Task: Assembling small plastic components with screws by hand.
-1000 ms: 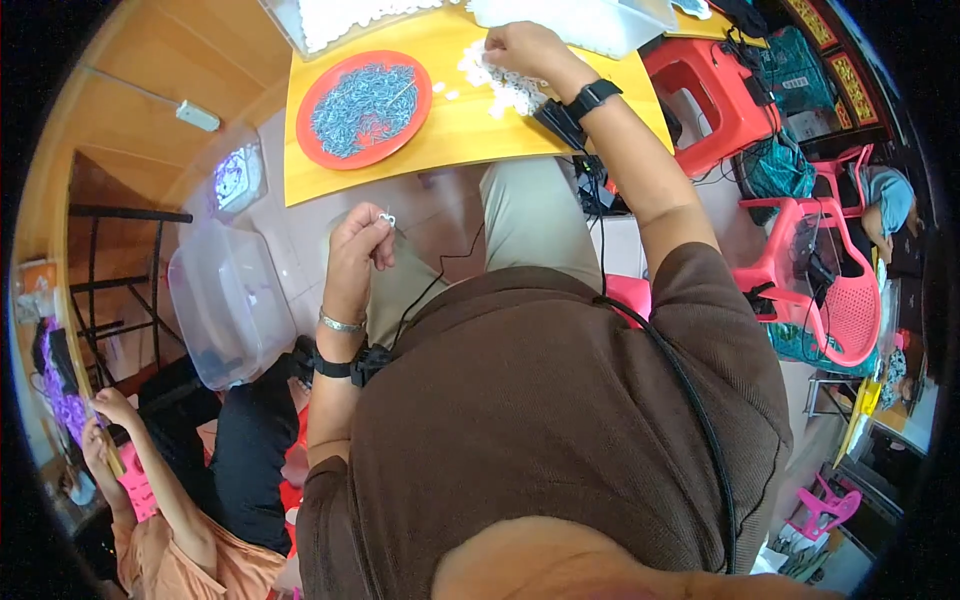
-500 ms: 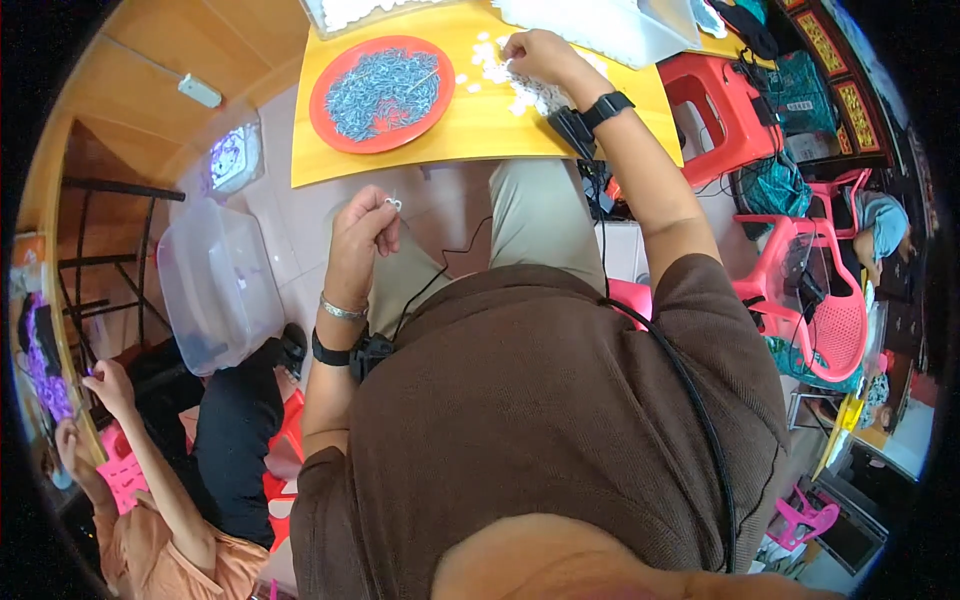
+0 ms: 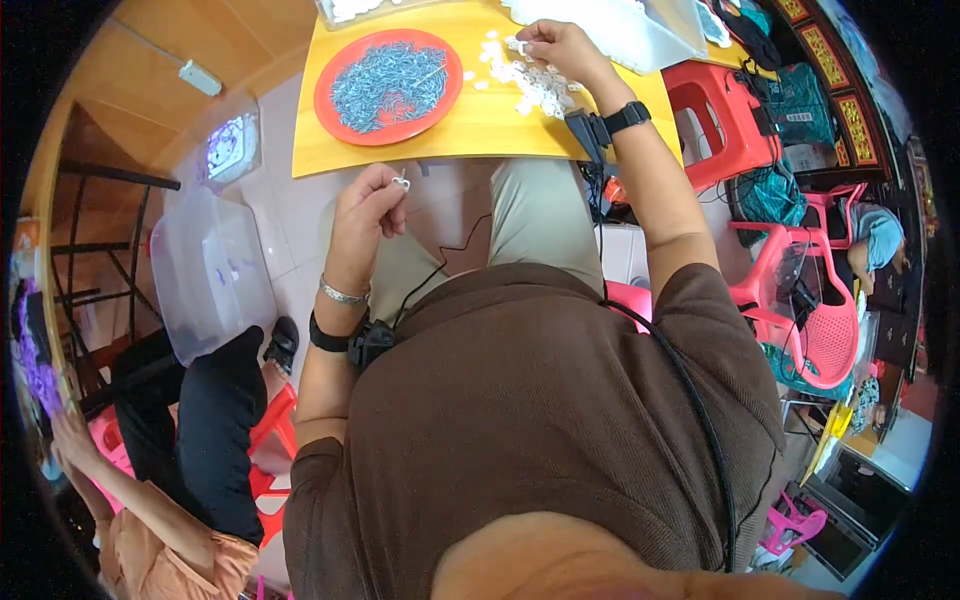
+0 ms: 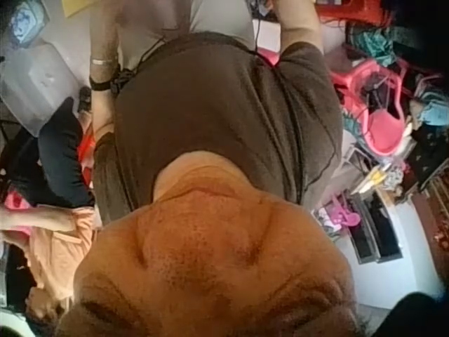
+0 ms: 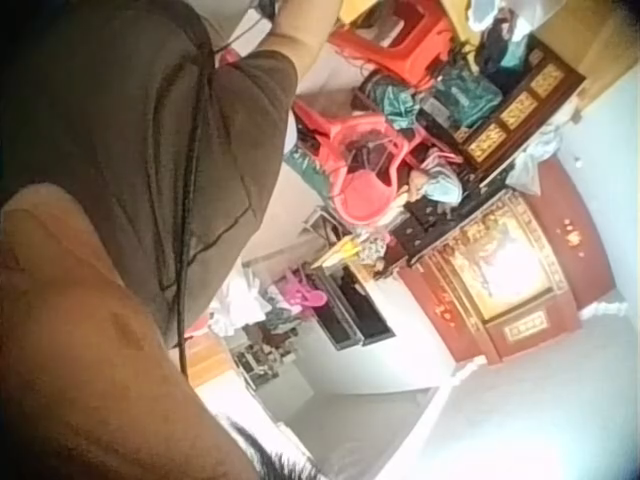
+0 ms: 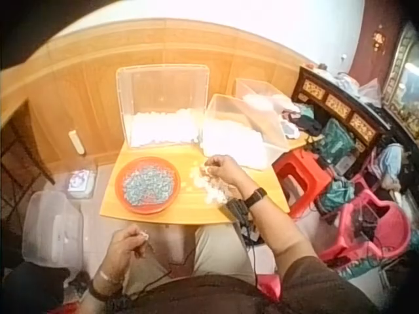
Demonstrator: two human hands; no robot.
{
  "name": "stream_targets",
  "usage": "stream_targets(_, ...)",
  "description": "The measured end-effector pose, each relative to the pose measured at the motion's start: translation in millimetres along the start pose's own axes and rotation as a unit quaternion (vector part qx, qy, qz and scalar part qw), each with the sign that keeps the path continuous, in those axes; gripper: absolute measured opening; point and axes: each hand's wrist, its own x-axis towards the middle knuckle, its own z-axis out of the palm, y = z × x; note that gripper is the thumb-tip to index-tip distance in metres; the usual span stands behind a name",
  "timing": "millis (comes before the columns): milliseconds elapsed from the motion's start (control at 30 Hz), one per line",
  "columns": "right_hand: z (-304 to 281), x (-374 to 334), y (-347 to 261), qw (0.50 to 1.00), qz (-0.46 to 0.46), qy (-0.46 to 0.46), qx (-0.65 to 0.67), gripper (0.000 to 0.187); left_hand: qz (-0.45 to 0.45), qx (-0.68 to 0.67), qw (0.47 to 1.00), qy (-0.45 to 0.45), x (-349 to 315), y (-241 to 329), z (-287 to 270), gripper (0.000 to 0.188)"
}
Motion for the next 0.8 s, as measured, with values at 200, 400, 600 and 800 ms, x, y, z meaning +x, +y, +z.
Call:
stream_targets(200,-0.4,-23.3,-40.5,0.978,-0.023,-0.068,0.196,0.023,0.017,0.022,1.0,-0.009,1.9,9.8,5.9,0.013)
stream_targets(400,25.3,-59.6,-95.8,0.949,-0.061,-0.094,0.293,0.023,0.046,0.011,0.999,-0.008,7.5,32.2,23.1,0.012)
stream_targets(600,61.4,-89.5,-129.9,0.926,-0.071,-0.097,0.358,0.015,0.102,-0.014,0.995,-0.014,17.0,27.1,31.1,0.013)
stream_targets(800,77.4,-103.5,-133.7,0.928,-0.068,-0.122,0.345,0.017,0.146,-0.059,0.988,0.0,14.7,24.3,23.6,0.014)
